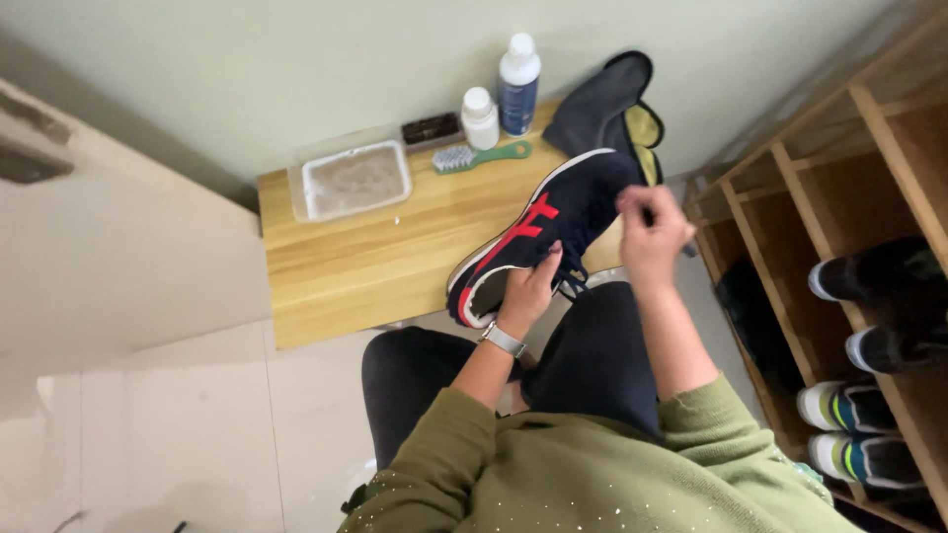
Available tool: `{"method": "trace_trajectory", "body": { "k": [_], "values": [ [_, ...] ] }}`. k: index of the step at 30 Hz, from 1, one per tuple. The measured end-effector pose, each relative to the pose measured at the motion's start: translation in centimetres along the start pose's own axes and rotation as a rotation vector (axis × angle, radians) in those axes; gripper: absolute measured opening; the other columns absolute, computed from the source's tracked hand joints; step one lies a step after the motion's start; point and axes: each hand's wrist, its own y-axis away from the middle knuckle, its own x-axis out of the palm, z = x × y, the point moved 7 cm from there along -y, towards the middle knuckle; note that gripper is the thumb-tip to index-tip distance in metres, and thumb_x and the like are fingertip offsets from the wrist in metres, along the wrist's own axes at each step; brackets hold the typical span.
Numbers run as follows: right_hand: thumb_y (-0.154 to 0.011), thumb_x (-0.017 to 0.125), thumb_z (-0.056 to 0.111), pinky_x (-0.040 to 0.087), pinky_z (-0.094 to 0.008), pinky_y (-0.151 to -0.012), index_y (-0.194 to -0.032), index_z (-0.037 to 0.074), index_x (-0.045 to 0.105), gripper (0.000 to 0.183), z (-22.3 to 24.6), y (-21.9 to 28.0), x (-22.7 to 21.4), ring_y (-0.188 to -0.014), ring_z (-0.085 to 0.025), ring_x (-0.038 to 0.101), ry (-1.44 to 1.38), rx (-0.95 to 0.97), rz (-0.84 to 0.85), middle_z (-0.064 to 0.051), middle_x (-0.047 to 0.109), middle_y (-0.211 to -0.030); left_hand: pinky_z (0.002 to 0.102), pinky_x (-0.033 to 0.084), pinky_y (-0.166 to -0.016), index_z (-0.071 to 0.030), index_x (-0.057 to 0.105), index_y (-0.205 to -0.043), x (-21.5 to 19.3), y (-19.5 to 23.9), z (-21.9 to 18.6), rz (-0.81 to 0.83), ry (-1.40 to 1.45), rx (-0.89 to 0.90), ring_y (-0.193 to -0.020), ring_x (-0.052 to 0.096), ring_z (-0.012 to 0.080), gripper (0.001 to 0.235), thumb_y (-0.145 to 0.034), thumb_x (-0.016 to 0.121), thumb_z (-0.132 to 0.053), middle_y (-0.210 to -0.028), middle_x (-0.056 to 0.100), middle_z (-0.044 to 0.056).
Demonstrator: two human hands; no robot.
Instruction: The person cleans a black and red sneaker using a brush and a cleaning solution. They dip the brush into a container of soapy water and scrub the shoe's upper, laces, and sole. The person rotates the shoe to access different areas and continues scrubbing throughout the video.
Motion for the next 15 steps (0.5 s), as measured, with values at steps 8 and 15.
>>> {"method": "trace_trajectory", "body": {
  "k": [8,15],
  "values": [
    [-0.094,0.078,0.024,0.040,-0.026,-0.088,-0.092,0.034,0.076,0.010,-4.0,2.6,-0.6,-0.091,-0.015,0.073,0.177,0.183,-0.014,0.013,0.075,-0.086,0.046,0.040,-0.115,0.005,0.067,-0.125,1.5,-0.1,4.0,0.088,-0.105,-0.068,-0.128,0.056,0.0209,0.029,-0.101,0.064,-0.012,-0.128,0.066,0.023],
    [-0.099,0.074,0.030,0.034,-0.026,-0.087,-0.092,0.038,0.073,0.011,-4.9,3.3,-0.2,-0.095,-0.010,0.072,0.183,0.244,-0.014,0.018,0.074,-0.090,0.045,0.038,-0.117,0.002,0.065,-0.129,1.7,-1.4,2.1,0.084,-0.135,-0.141,-0.133,0.052,0.0205,0.034,-0.103,0.063,-0.019,-0.135,0.063,0.020]
  ]
}}
